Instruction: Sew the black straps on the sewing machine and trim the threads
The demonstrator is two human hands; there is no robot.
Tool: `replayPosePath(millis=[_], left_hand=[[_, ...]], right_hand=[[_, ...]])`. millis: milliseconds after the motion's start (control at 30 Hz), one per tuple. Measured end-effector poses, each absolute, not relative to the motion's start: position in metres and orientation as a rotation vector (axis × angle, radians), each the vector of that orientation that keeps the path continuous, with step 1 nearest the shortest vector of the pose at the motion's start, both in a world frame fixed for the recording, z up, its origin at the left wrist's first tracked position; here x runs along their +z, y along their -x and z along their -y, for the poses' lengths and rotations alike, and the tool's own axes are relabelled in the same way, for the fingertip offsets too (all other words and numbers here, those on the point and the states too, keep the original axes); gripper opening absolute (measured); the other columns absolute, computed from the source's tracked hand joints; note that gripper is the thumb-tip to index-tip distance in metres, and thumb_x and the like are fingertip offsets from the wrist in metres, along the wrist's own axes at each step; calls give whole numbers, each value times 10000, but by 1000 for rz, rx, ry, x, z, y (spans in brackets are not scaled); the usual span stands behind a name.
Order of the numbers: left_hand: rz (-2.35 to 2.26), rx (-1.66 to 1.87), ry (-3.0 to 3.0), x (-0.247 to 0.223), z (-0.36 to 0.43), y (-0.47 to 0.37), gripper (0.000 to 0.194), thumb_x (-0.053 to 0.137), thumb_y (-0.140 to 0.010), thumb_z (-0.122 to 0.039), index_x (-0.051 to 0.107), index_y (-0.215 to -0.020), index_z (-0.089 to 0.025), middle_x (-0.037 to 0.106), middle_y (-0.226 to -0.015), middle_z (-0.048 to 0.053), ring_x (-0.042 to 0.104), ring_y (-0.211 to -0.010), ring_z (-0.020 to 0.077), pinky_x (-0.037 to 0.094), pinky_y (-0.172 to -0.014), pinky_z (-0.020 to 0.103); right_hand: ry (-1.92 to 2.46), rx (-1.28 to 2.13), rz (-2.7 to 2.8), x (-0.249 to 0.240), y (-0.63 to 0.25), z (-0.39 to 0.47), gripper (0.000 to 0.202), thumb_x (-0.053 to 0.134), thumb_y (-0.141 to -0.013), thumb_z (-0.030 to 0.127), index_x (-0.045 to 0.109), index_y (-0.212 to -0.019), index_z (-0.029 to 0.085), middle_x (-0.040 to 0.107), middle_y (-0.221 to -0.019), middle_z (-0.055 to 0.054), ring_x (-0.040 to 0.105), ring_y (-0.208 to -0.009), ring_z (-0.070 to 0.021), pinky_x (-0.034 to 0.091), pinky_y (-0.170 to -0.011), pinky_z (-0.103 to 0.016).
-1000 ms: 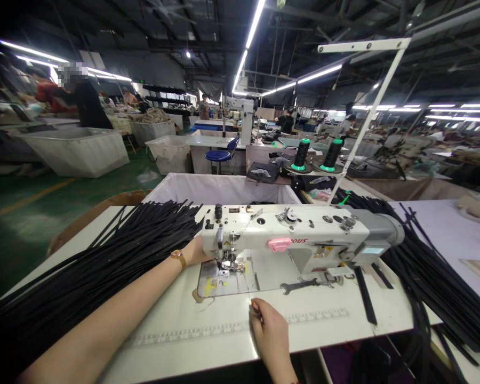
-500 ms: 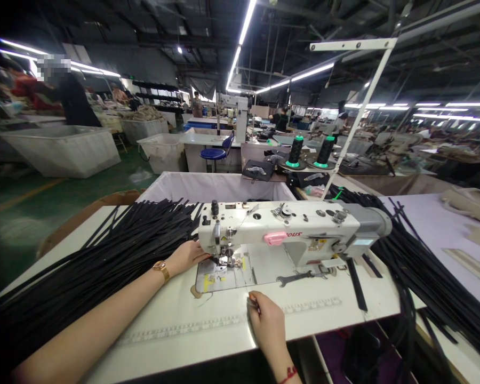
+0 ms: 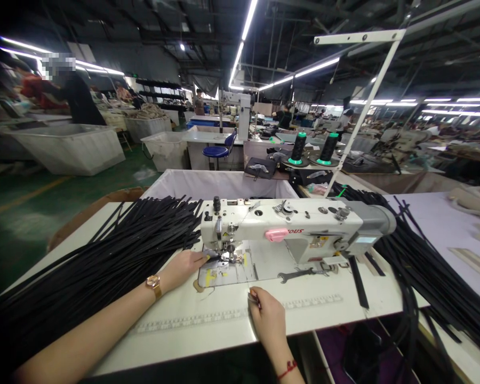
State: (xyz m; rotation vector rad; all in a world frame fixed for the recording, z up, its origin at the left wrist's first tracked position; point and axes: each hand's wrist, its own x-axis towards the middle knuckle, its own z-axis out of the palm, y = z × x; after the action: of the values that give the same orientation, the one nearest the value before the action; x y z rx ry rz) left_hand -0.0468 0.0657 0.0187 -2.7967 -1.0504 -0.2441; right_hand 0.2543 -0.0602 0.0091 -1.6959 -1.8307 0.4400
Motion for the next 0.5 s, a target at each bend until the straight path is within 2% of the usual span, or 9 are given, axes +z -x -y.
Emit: replayPosePath(millis=[233, 500], left_hand=[[1371, -5, 2818, 38, -24, -2, 202, 429, -890, -37, 620, -909, -102, 649, -906, 124, 612, -799, 235, 473, -751, 376], [1589, 37, 2784, 41, -11, -29, 262, 398, -833, 43, 632, -895, -57, 645, -907, 164, 633, -814, 281, 489, -732, 425]], right_hand=[[1696, 415, 1850, 13, -254, 60, 237, 455, -868, 223, 662, -984, 218, 740, -902, -43, 675, -783, -192, 495, -697, -279], [1723, 451, 1846, 12, -254, 60, 237, 451, -871, 241, 655, -991, 224, 739, -918, -36, 673, -804, -198, 501, -720, -296]])
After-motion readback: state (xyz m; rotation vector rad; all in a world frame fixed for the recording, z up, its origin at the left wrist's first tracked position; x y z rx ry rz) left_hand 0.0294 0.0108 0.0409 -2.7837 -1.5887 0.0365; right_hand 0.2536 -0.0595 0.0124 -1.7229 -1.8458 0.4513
